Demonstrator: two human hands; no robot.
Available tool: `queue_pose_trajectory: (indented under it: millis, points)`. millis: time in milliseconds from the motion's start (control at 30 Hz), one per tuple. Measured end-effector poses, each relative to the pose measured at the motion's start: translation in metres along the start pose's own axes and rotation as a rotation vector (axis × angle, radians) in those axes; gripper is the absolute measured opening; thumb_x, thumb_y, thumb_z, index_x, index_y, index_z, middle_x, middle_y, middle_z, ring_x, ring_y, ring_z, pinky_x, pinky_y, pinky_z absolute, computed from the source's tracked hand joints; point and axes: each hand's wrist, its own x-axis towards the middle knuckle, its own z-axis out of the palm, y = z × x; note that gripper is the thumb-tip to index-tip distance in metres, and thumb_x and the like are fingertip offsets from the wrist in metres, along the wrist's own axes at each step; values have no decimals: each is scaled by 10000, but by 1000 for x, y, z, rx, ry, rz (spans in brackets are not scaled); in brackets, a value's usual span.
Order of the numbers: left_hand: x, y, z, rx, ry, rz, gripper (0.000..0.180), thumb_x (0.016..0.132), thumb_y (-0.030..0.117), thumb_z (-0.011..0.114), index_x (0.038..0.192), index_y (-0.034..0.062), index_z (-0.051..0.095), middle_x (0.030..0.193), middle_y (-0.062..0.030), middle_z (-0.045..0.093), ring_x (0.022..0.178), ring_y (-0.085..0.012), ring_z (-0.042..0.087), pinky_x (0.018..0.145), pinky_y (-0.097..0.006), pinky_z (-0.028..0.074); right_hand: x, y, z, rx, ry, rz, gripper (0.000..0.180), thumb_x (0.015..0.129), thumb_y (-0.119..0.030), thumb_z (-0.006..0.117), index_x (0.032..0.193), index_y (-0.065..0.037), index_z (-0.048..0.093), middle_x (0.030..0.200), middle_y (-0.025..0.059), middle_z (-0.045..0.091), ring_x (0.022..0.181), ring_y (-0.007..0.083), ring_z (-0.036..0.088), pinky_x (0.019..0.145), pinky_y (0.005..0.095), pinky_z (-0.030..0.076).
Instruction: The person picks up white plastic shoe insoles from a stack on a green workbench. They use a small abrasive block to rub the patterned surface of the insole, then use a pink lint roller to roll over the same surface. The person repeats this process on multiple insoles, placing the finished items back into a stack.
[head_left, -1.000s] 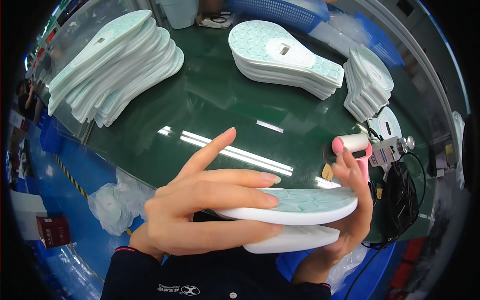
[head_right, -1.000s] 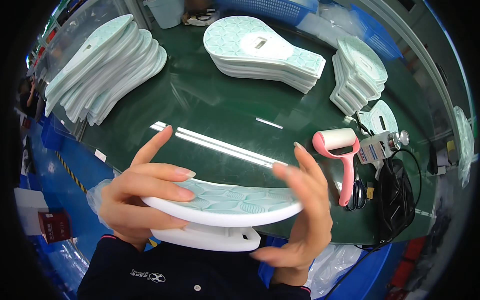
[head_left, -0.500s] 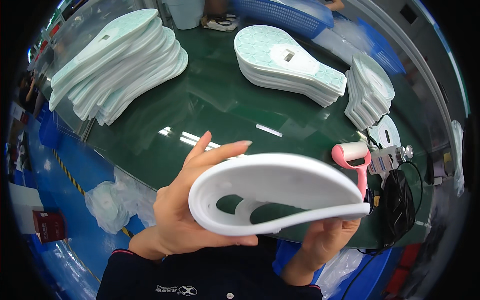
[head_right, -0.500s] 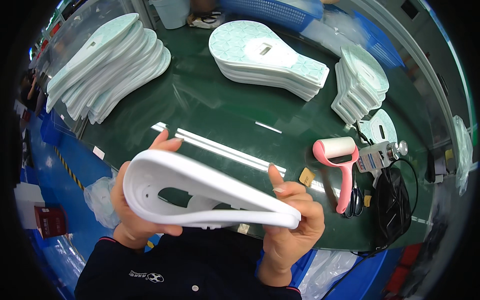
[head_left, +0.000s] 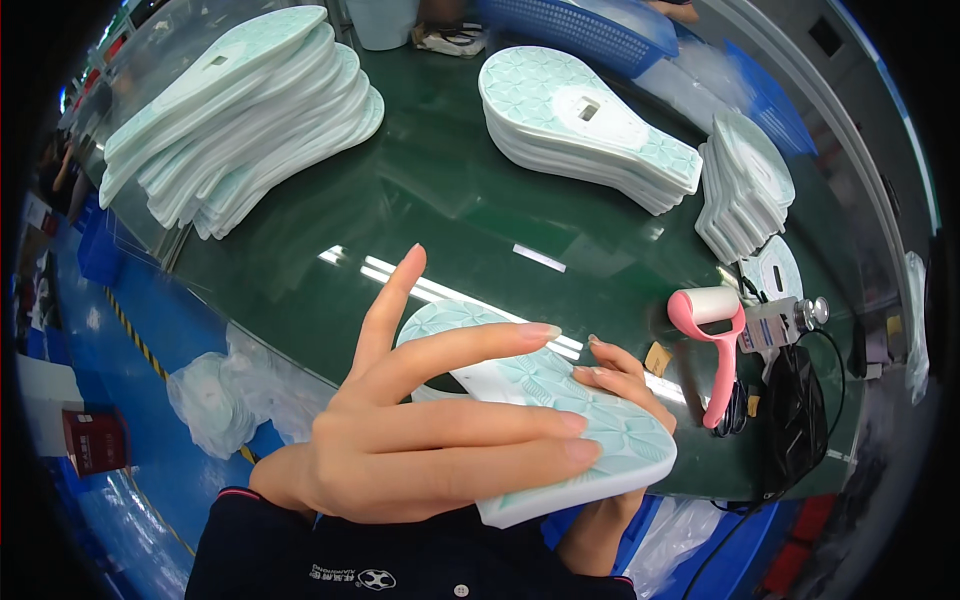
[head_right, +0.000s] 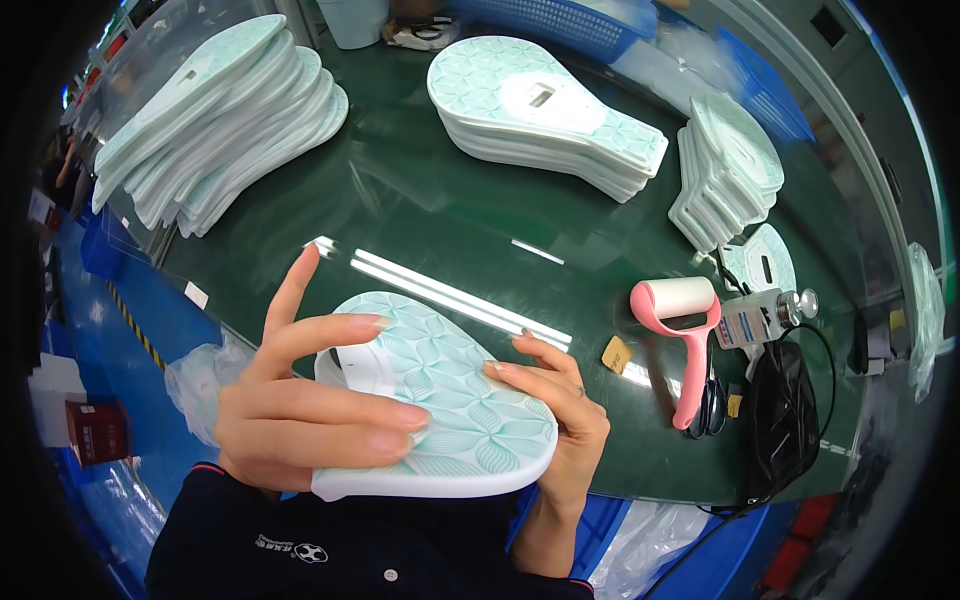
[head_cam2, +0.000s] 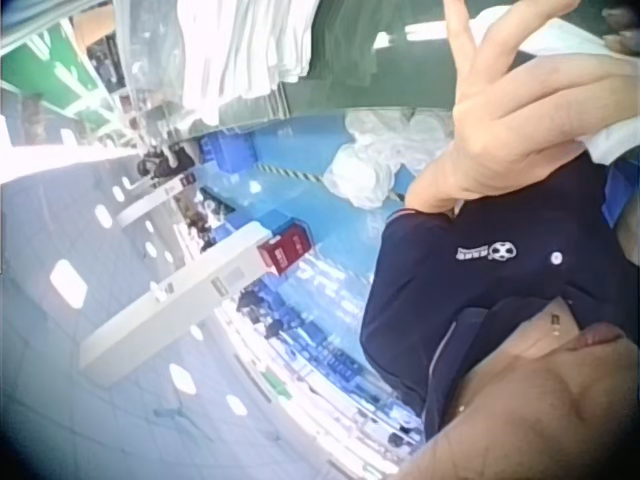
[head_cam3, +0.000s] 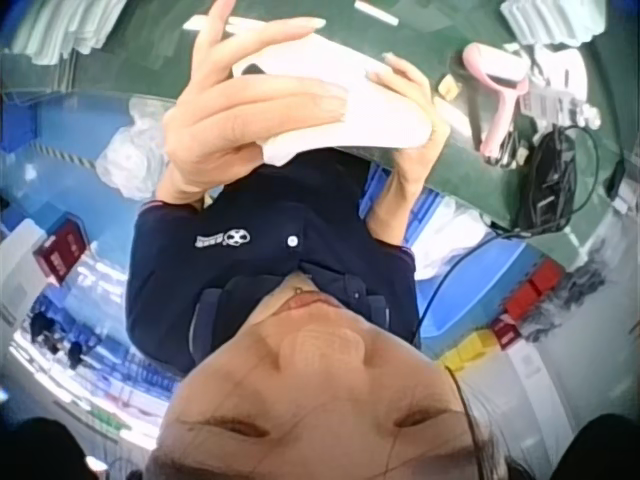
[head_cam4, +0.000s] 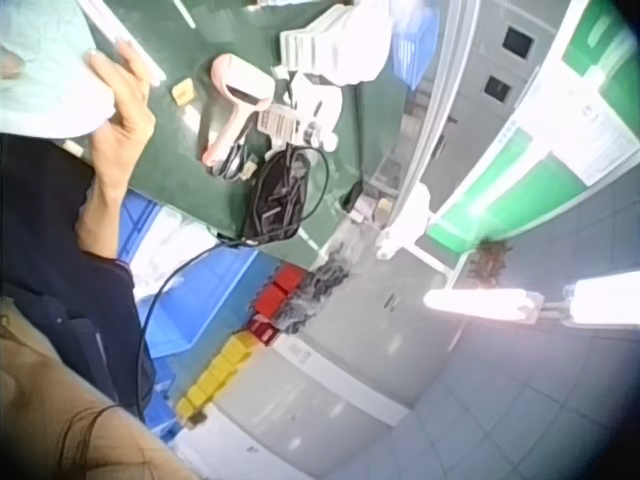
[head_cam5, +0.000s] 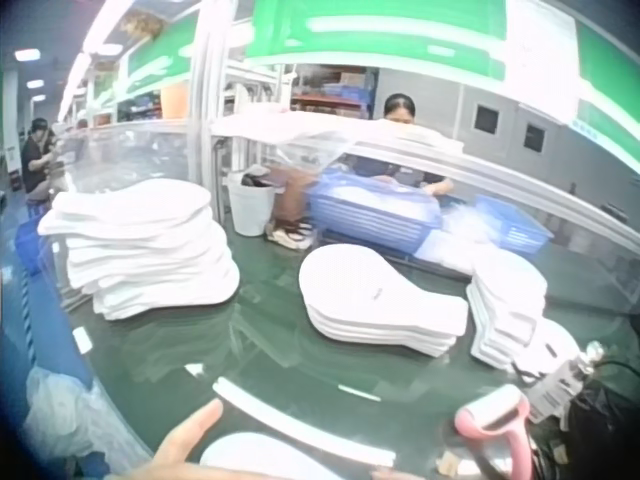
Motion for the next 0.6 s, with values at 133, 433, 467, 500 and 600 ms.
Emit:
queue_pose_trajectory:
  millis: [133, 433, 467, 500, 600]
  points:
    - [-5, -8, 0, -23, -32, 73, 333, 626, 82, 712, 937, 122, 600, 987, -39, 609, 1076, -314, 471, 969, -589, 185, -1, 6, -5, -31, -12, -68, 301, 610, -53, 688, 900, 4, 631, 813, 96, 643, 938, 257, 543, 914, 423, 364]
    - [17, -2, 18, 106, -67, -122, 477, 606, 137, 727, 1045, 61, 554, 1040, -111, 578, 1134, -303, 435, 994, -466, 224, 20, -49, -6, -554, -83, -478, 311, 575, -101, 714, 879, -120, 650, 782, -12, 644, 746, 147, 593, 824, 370, 419]
    - [15, -9, 20, 93, -107, -66, 454, 599, 131, 730, 1015, 62, 562, 983, -88, 599, 1077, -275, 482, 988, -475, 237, 19, -51, -5, -553, -111, -511, 347, 589, -129, 715, 925, -107, 633, 834, 14, 638, 795, 173, 589, 843, 377, 408]
    - [12, -18, 20, 78, -152, -11, 430, 592, 125, 732, 986, 64, 570, 925, -66, 621, 1020, -247, 530, 982, -484, 250, 18, -50, -6, -553, -135, -540, 387, 602, -157, 716, 971, -94, 616, 885, 39, 632, 844, 199, 585, 862, 385, 396]
    - [7, -24, 17, -53, 45, -66, 325, 614, 127, 730, 886, 60, 565, 823, -59, 624, 917, -224, 565, 964, -514, 276, 20, -35, -8, -337, 140, -355, 558, 604, -197, 736, 1098, -39, 532, 1042, 124, 570, 1023, 270, 511, 915, 397, 352]
